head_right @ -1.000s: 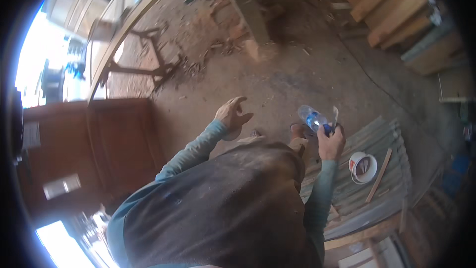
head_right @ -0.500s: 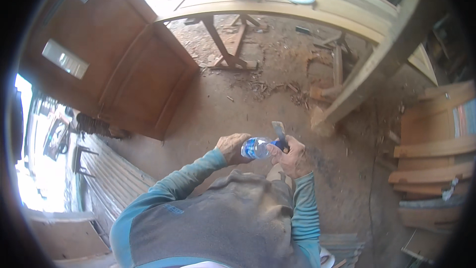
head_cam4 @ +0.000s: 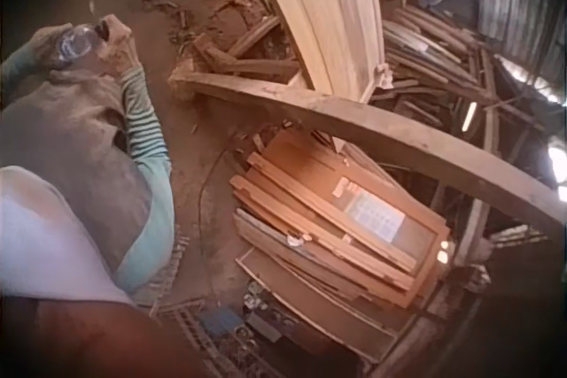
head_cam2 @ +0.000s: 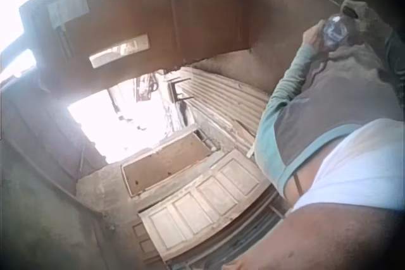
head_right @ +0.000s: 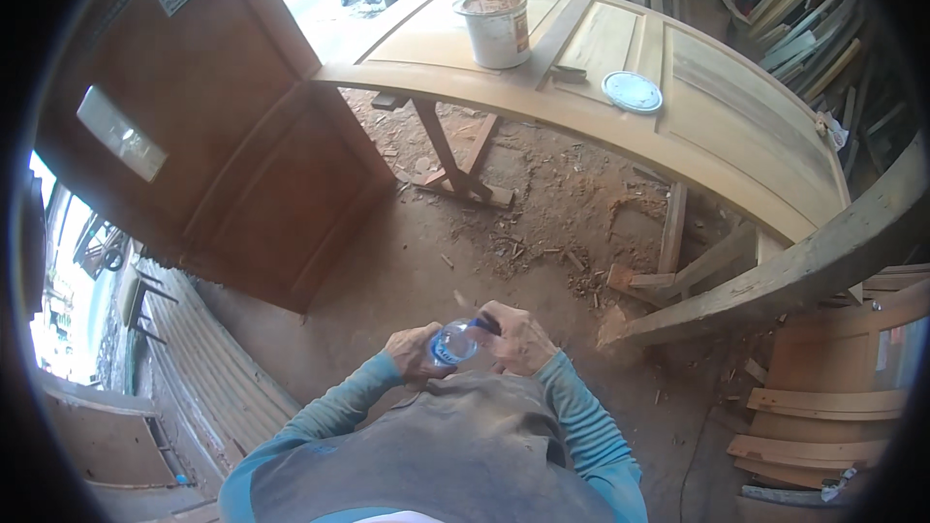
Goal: The person prepares wood putty by mixing a brownish paste with water in a bucket and then applies the mixture to cracks or gaps on the surface of a wooden door using a putty knife.
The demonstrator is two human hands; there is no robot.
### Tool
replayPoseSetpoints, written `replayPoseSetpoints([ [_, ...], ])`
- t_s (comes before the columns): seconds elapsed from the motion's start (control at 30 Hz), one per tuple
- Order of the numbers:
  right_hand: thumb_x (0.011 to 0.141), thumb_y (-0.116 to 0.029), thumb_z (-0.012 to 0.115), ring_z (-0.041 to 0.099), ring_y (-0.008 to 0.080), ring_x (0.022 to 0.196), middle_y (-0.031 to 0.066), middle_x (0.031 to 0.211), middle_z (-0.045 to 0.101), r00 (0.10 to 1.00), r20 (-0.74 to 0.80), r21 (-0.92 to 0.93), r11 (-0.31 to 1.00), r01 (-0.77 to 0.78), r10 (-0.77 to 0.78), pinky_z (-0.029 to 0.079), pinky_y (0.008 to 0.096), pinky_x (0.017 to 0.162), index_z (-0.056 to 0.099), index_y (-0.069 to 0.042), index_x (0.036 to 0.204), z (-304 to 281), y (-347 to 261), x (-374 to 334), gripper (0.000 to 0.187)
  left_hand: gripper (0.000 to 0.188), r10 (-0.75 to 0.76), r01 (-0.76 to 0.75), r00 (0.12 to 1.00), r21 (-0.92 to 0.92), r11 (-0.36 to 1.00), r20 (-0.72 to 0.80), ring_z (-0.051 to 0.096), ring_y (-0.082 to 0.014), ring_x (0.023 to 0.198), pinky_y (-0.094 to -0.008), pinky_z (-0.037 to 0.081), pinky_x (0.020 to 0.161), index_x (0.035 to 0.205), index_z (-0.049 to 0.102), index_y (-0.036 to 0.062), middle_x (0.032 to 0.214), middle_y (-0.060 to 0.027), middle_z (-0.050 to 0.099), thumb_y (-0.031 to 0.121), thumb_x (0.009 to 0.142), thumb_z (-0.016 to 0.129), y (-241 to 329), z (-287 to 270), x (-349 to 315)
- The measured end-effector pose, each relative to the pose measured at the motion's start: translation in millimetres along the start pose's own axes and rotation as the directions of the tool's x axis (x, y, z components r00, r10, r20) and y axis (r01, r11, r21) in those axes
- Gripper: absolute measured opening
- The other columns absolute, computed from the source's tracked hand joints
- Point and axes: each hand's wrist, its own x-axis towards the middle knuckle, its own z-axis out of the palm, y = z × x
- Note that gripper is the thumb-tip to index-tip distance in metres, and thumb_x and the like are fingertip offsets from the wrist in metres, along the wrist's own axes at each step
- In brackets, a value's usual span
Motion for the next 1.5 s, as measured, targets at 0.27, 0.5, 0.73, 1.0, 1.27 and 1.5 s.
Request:
replayPoseSetpoints([
  [0.27, 0.092, -0.016, 0.075, 0.068, 0.0372, 0.111, 0.0168, 0.123, 0.069, 0.862, 0.458, -0.09, 0.954, 0.286, -0.215, 0.056, 0.044, 0.095, 0.069, -0.004, 0.127, -59.6, -10.3, 111.8, 0.038, 0.086, -0.018, 0.039, 0.99, -0.149, 0.988, 0.14, 0.07, -0.0396, 0.11, -0.0474, 0.055, 0.097, 0.134, 0.06, 0.0094, 0.115, -0.02, 0.074, 0.059, 0.068, 0.087, -27.3, -53.4, 52.3],
  [0.5, 0.088, -0.004, 0.073, 0.069, 0.0305, 0.117, 0.0132, 0.129, 0.068, 0.838, 0.475, -0.029, 0.947, 0.319, -0.268, 0.058, 0.0405, 0.099, 0.07, -0.006, 0.129, -90.6, -0.4, 197.0, 0.041, 0.085, 0.021, -0.011, 0.998, -0.18, 0.984, 0.056, 0.071, -0.0405, 0.108, -0.0477, 0.055, 0.096, 0.131, 0.06, 0.0061, 0.114, -0.0208, 0.073, 0.059, 0.07, 0.087, -64.1, -75.4, 112.7],
  [0.73, 0.096, -0.012, 0.076, 0.068, 0.0156, 0.098, 0.0077, 0.115, 0.072, 0.992, 0.122, 0.253, 0.965, -0.067, 0.037, 0.057, 0.0297, 0.088, 0.066, 0.002, 0.131, -120.5, 13.7, 292.4, 0.039, 0.073, 0.099, -0.166, 0.97, -0.311, 0.936, -0.222, 0.072, -0.0397, 0.102, -0.0474, 0.057, 0.09, 0.12, 0.061, 0.0063, 0.108, -0.019, 0.073, 0.052, 0.072, 0.09, -93.0, -153.9, 206.0],
  [1.0, 0.1, -0.016, 0.071, 0.066, 0.0103, 0.087, 0.0029, 0.103, 0.07, 0.86, -0.324, 0.294, 0.906, -0.304, 0.394, 0.056, 0.0249, 0.073, 0.065, 0.001, 0.133, -156.0, 48.3, 377.9, 0.038, 0.074, 0.002, -0.145, 0.942, -0.401, 0.905, -0.336, 0.073, -0.0269, 0.111, -0.0411, 0.057, 0.098, 0.136, 0.061, -0.0001, 0.12, -0.0156, 0.074, 0.038, 0.08, 0.091, -114.6, -300.2, 306.0],
  [1.27, 0.096, -0.025, 0.074, 0.059, 0.0132, 0.077, 0.0044, 0.088, 0.068, 0.785, -0.582, -0.146, 0.922, -0.358, 0.212, 0.049, 0.0355, 0.069, 0.07, 0.001, 0.124, -211.9, 107.3, 438.4, 0.039, 0.065, 0.112, -0.374, 0.91, -0.676, 0.635, -0.399, 0.071, -0.023, 0.104, -0.0385, 0.056, 0.095, 0.123, 0.068, 0.0015, 0.113, -0.0106, 0.075, 0.056, 0.09, 0.08, -130.8, -405.7, 401.5],
  [1.5, 0.09, -0.026, 0.073, 0.064, 0.0283, 0.076, 0.0175, 0.089, 0.064, 0.842, -0.507, -0.359, 0.842, -0.402, 0.185, 0.052, 0.0413, 0.075, 0.07, -0.001, 0.124, -242.9, 115.8, 469.8, 0.042, 0.068, 0.049, -0.361, 0.892, -0.644, 0.675, -0.449, 0.071, -0.024, 0.109, -0.0407, 0.055, 0.1, 0.118, 0.071, -0.0005, 0.113, -0.0128, 0.076, 0.06, 0.088, 0.08, -131.7, -432.6, 455.3],
])
